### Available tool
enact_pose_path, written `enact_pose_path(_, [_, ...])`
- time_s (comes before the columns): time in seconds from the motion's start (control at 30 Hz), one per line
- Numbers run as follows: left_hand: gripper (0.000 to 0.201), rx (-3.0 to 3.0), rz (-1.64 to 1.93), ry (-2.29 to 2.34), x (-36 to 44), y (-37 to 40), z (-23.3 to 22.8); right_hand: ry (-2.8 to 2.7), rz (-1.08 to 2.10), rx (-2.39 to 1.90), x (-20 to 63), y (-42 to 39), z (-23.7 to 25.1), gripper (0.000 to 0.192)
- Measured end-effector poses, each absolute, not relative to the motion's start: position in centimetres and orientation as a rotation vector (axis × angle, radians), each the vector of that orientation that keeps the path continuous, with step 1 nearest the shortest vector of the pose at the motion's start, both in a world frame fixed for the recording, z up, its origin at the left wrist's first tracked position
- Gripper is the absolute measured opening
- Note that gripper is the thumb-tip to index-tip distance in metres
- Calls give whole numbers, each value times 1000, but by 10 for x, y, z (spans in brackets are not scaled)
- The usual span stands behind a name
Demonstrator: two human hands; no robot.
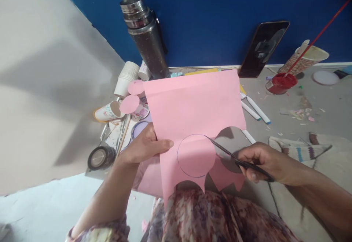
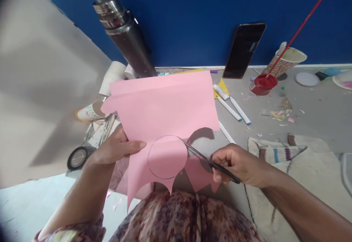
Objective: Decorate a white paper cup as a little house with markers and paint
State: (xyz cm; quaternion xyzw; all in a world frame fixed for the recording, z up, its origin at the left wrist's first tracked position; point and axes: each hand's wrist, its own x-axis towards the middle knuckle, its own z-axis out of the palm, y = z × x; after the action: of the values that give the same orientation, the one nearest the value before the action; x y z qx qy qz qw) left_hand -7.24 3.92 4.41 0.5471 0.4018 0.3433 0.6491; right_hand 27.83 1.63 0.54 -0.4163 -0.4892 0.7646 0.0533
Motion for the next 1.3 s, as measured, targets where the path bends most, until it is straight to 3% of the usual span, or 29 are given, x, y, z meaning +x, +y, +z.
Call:
enact_pose_path(0.9, [29,1300,652,947,-74,57,50,-1616,2345,-1291,284,17,5,34])
enact_pose_path(1.3, [29,1288,494,857,-73,70,48,-1631,2324,-1289,287,14,3,33])
